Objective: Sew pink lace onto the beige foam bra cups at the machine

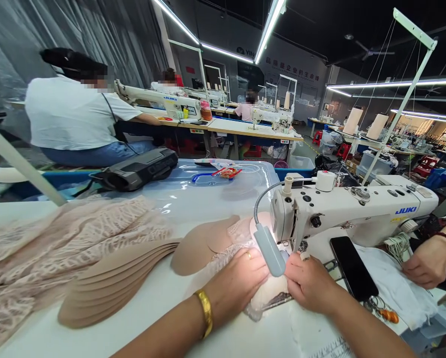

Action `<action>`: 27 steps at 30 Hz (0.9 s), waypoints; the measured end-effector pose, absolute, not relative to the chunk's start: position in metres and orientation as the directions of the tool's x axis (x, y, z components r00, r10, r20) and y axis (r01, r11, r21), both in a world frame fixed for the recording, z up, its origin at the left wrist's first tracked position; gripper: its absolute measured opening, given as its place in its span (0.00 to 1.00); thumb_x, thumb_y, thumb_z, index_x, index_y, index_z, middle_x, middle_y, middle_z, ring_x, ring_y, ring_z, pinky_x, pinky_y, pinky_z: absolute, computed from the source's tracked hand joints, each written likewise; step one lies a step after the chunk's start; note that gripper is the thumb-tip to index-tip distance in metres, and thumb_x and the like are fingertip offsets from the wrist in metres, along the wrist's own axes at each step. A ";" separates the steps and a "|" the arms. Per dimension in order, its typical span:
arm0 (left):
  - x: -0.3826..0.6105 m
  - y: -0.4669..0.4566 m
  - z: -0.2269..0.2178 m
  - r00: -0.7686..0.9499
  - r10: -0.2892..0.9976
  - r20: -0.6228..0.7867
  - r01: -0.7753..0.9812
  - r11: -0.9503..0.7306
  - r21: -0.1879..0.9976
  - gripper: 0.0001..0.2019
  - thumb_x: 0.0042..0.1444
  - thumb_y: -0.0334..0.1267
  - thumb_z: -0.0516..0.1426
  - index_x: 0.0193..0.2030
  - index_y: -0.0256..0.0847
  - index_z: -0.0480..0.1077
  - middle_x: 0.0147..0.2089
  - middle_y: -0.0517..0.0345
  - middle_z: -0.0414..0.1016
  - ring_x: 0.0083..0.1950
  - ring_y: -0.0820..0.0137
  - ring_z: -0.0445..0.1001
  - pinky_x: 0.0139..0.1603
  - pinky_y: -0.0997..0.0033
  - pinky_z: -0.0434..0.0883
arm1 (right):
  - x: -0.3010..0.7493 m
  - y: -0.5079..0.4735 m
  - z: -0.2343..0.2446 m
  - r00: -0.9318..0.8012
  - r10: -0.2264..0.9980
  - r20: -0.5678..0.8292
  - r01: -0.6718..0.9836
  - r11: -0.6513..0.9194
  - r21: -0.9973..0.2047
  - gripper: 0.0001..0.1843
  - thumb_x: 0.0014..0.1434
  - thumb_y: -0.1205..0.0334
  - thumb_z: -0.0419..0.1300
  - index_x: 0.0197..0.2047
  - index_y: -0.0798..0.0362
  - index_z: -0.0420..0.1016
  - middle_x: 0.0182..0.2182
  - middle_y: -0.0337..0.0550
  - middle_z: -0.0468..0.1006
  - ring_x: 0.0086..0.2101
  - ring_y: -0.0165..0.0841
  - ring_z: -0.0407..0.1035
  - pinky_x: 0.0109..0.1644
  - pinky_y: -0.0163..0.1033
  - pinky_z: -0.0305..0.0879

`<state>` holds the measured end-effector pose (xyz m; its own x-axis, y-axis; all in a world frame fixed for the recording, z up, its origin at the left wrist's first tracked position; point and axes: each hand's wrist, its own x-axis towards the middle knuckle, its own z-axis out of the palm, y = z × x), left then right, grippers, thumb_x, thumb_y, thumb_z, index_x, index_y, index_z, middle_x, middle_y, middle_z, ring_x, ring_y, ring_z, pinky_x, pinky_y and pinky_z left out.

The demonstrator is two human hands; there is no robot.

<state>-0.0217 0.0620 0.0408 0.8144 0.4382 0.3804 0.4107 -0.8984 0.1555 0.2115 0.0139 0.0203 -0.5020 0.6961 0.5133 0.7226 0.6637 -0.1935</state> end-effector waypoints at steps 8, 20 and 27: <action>-0.023 0.065 0.039 0.820 0.424 0.385 0.403 -0.905 0.138 0.14 0.67 0.28 0.51 0.48 0.44 0.77 0.45 0.51 0.79 0.49 0.57 0.74 0.59 0.54 0.67 | 0.212 0.014 0.020 -0.496 0.725 0.478 0.746 0.637 -0.193 0.09 0.53 0.73 0.54 0.32 0.49 0.61 0.27 0.35 0.60 0.28 0.34 0.47 0.33 0.39 0.45; -0.027 0.064 0.032 0.811 0.423 0.404 0.413 -0.903 0.117 0.15 0.63 0.24 0.54 0.47 0.45 0.77 0.43 0.53 0.80 0.50 0.58 0.75 0.58 0.54 0.66 | 0.213 0.010 0.023 -0.515 0.764 0.390 0.785 0.603 -0.145 0.12 0.52 0.76 0.58 0.31 0.50 0.62 0.32 0.38 0.66 0.33 0.34 0.55 0.34 0.39 0.46; -0.039 0.077 0.020 0.767 0.483 0.422 0.502 -0.862 0.074 0.14 0.61 0.24 0.54 0.41 0.44 0.78 0.45 0.51 0.81 0.51 0.56 0.76 0.60 0.50 0.66 | 0.212 0.015 0.024 -0.473 0.787 0.396 0.810 0.565 -0.155 0.09 0.54 0.74 0.58 0.31 0.50 0.66 0.30 0.39 0.67 0.32 0.35 0.55 0.33 0.40 0.46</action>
<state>-0.0394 0.0770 0.0198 0.7672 0.4833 0.4218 0.5022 -0.8616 0.0739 0.2121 0.0145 0.0245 -0.4732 0.7867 0.3964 0.8100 0.5655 -0.1553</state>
